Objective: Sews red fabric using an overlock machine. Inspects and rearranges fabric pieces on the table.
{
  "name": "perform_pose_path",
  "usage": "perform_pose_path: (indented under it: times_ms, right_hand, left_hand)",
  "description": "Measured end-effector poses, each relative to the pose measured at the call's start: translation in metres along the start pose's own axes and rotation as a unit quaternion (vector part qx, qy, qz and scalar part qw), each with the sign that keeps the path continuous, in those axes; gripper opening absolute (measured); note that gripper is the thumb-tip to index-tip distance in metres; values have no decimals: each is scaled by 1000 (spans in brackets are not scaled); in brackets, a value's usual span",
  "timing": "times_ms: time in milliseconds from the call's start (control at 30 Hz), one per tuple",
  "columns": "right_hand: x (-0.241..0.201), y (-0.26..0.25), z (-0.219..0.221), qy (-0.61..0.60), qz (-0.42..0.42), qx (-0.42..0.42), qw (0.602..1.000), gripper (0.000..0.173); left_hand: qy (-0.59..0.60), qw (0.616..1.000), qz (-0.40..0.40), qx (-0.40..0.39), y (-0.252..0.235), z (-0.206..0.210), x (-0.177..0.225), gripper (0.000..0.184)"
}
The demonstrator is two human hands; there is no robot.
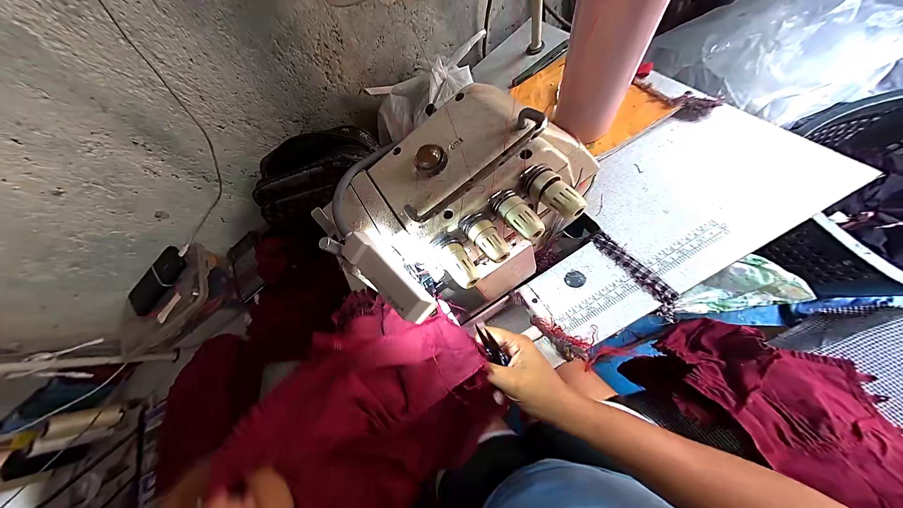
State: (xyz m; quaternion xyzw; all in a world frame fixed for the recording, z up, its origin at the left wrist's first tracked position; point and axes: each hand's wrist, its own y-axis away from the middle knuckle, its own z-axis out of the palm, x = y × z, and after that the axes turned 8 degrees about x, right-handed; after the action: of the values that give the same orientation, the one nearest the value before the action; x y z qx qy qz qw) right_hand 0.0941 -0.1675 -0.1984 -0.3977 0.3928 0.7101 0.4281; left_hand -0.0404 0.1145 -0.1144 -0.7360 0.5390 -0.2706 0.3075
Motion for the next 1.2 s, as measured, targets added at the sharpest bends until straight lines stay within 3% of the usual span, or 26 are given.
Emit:
perform_pose_path:
  times_ms: [67,133,200,300,333,400,500,567,633,733,800,967,1067,1200]
  right_hand:
    - [2,2,8,-32,39,-11,999,15]
    - [-1,1,9,-52,64,-17,996,19]
    - [-2,2,6,-68,76,-19,995,19]
    - [-7,2,5,-68,95,-29,993,21]
    - [-10,1,4,-58,103,-33,992,22]
    - [-15,-2,2,-47,120,-37,991,23]
    - [-18,-2,2,-66,143,-47,986,21]
    - [-18,-1,3,-84,158,-60,982,16]
    - [-19,3,9,-89,155,-52,982,7]
    - [-22,5,19,-34,68,-13,997,9]
    - [-27,4,20,-3,22,-3,1000,8]
    - [-45,1,15,10,60,-22,998,11]
    - [-49,-1,9,29,65,-39,997,15]
    - [-29,-6,3,140,-91,-41,985,40]
  left_hand:
    - [-45,996,57,-44,-59,30,-1,46]
    - [10,996,81,-38,-80,41,27,48]
    - [122,985,119,-23,-60,32,79,32]
    - [193,963,96,-161,-8,36,142,60]
    - [171,965,99,-170,3,44,147,56]
    - [161,967,101,-168,7,49,144,38]
    - [246,943,61,-217,-6,42,127,20]
    - [285,926,40,-245,-19,38,120,23]
    - [250,942,41,-219,-28,35,128,30]
    - [138,976,72,-155,-37,42,149,38]
    - [91,980,97,-151,-42,46,158,52]
    - [63,975,180,-113,-38,46,180,22]
    - [69,981,157,-94,-21,54,186,24]
    - [139,979,97,-114,-6,62,172,27]
